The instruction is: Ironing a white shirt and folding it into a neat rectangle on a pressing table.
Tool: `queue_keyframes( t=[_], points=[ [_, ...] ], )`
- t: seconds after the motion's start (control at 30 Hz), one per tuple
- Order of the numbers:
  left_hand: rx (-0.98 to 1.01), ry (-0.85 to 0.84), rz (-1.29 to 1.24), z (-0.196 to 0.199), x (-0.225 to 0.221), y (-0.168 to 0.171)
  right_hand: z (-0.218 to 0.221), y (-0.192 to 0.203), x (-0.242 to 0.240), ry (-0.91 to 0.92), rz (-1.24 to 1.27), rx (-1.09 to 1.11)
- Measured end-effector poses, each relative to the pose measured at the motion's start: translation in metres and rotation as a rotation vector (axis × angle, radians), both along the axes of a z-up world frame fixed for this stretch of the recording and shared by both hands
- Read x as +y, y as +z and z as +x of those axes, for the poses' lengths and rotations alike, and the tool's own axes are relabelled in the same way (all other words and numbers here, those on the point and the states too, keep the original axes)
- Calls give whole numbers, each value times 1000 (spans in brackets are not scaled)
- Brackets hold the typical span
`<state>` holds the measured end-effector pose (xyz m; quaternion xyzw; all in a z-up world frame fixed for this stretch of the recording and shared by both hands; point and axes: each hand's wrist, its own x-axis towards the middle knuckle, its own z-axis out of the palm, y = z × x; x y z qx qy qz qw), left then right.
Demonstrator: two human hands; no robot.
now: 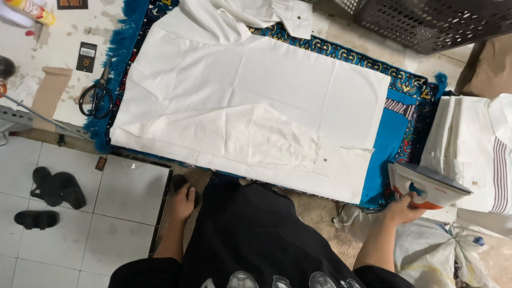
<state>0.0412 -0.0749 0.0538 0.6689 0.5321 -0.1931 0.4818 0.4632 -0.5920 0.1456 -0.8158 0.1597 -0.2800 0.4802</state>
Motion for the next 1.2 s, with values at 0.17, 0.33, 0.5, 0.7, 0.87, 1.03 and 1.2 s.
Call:
queue_keyframes(
  t=[0.17,0.33,0.5,0.7,0.87,1.03,1.2],
  points=[
    [-379,65,1144,51,53,70,2,37,41,79,-597,0],
    [-602,-86,1165,120,132,107,42,20,99,289,-1098,131],
    [-753,-383,997,206,146,96,74,-2,244,619,-1328,73],
    [-784,-746,834,260,113,62,125,-14,308,727,-1448,-129],
    [-565,-905,891,260,109,43,213,4,333,434,-1272,486],
    [-602,-871,956,263,111,39,208,18,326,808,-1228,691],
    [-601,-857,992,263,110,39,138,21,311,1160,-1449,758]
  ],
)
